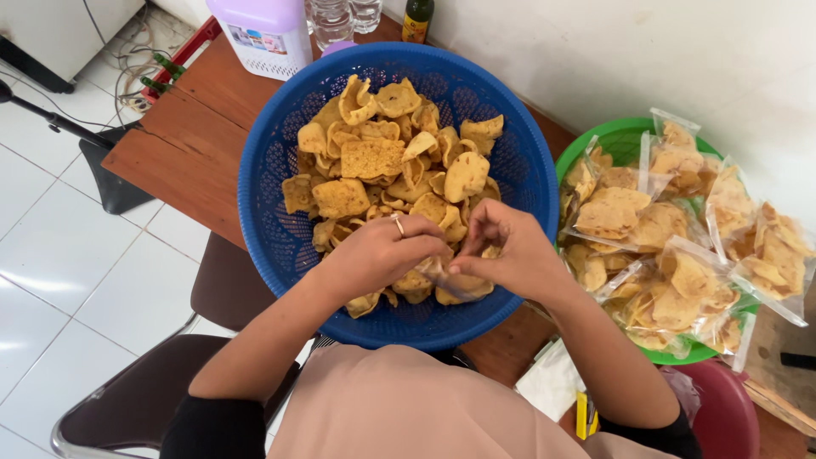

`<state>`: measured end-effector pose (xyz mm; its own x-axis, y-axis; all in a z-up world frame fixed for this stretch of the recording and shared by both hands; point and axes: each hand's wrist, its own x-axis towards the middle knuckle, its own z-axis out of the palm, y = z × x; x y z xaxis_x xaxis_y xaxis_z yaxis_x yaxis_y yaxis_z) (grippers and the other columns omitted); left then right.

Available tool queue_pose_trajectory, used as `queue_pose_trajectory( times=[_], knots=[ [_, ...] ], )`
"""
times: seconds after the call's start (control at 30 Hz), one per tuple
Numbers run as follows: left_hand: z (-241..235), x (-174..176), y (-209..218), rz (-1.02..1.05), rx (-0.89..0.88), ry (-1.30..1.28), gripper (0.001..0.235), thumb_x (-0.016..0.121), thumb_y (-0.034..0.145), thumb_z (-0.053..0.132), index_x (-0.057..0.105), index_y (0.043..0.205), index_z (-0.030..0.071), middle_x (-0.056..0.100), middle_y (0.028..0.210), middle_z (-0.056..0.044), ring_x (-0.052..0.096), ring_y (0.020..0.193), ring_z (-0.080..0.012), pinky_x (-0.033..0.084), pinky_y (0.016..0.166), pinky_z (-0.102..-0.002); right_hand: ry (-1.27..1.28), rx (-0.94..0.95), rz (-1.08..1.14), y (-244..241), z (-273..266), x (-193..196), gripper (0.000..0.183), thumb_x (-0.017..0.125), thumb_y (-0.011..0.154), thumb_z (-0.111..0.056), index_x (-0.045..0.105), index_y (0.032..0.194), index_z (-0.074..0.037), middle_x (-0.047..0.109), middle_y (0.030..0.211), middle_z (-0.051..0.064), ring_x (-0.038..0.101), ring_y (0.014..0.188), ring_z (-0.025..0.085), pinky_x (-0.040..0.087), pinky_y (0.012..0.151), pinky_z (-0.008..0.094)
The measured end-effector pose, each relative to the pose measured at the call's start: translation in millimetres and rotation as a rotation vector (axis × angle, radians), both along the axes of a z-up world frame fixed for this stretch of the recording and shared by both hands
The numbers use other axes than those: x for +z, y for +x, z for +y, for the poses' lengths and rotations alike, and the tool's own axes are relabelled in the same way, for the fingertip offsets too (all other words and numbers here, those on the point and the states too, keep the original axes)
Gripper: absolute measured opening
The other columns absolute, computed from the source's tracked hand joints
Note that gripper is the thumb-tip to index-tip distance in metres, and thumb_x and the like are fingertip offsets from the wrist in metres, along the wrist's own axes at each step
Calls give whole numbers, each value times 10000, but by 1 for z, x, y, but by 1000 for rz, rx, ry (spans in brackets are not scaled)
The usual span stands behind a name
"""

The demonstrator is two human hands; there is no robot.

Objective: The person packs fried snacks from a blue basket into clear plastic bags, seals them, and places them into a green basket. The person uses a yellow handheld sealer to close each bag after filling it.

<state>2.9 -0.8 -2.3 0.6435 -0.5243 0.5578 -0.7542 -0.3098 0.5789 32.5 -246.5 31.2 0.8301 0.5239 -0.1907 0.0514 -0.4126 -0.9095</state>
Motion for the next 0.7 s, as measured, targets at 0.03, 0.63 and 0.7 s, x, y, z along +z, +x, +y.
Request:
queue_pose_trajectory(
  times=[0.03, 0.63, 0.7],
  knots=[
    [-1, -2, 1, 5, -6, -29, 214, 706, 863, 34, 707, 1064, 110, 682, 1084, -53, 709, 939, -279, 579, 784, -385, 35, 32, 53, 2, -2, -3, 401, 874, 736, -29, 563, 986, -58, 744, 813, 46, 699, 798, 82, 518, 731, 267],
    [-10, 1, 14, 5, -139, -14, 145, 734, 854, 72, 668, 984, 71, 659, 1038, -59, 684, 930, -264, 561, 786, -394, 138, -31, 259, 5, -17, -11, 398, 843, 752, -14, 569, 1034, -75, 732, 834, 37, 699, 811, 106, 533, 714, 269],
    [-16, 0, 17, 121, -163, 12, 128, 745, 855, 80, 649, 935, 56, 628, 961, -66, 666, 889, -279, 540, 761, -411, 126, 5, 265, 3, -18, -11, 387, 828, 760, -10, 573, 1043, -77, 726, 840, 35, 703, 825, 103, 542, 729, 264]
  ],
)
